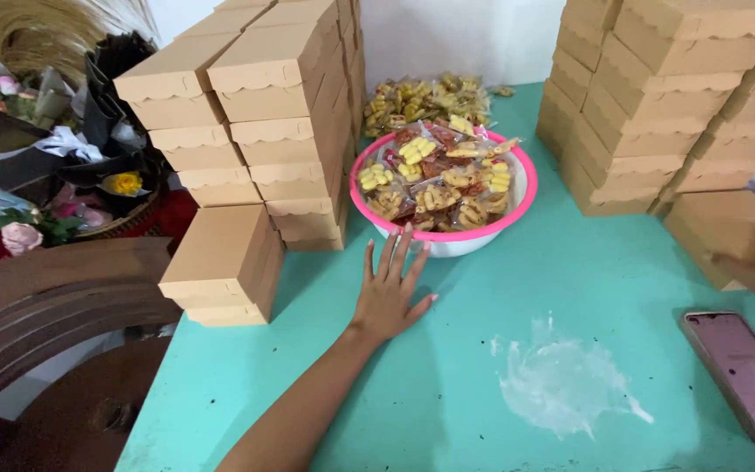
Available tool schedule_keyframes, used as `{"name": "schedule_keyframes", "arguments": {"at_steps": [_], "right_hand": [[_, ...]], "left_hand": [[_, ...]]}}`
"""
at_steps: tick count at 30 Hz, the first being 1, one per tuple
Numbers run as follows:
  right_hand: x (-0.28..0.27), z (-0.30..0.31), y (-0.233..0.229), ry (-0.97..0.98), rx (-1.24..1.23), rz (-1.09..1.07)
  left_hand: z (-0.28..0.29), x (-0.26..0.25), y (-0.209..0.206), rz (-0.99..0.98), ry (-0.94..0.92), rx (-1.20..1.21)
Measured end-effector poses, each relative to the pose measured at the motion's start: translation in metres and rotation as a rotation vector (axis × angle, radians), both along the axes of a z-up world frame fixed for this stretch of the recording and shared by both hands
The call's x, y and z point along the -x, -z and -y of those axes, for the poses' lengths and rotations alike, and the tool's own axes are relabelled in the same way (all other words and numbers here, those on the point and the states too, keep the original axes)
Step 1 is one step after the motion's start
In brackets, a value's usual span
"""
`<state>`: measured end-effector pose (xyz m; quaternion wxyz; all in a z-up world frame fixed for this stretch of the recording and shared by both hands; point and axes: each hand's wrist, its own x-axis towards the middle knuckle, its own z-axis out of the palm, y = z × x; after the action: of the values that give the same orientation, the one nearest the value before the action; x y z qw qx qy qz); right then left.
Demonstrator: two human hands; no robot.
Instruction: Packing small individually wrapped snack packets into cardboard boxes and closing the lids.
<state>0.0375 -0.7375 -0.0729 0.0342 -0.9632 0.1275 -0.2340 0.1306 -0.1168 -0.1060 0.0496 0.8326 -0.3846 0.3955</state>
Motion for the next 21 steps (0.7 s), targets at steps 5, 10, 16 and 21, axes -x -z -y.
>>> {"name": "schedule_keyframes", "arguments": {"at_steps": [5, 10, 16, 21], "right_hand": [[-0.031, 0.05, 0.118, -0.081, -0.549, 0.231], [-0.042, 0.061, 0.115, -0.132, -0.609, 0.098], [-0.049, -0.04, 0.008, -0.235, -0.494, -0.184], [0.038, -0.238, -0.116, -0.118, -0.664, -0.449]], "left_hand": [[-0.001, 0.005, 0.0, -0.007, -0.155, -0.146], [-0.001, 0.006, 0.001, -0.051, -0.123, -0.11], [-0.002, 0.001, 0.006, -0.089, -0.023, -0.023], [0.0, 0.032, -0.021, -0.363, 0.339, 0.397]]}}
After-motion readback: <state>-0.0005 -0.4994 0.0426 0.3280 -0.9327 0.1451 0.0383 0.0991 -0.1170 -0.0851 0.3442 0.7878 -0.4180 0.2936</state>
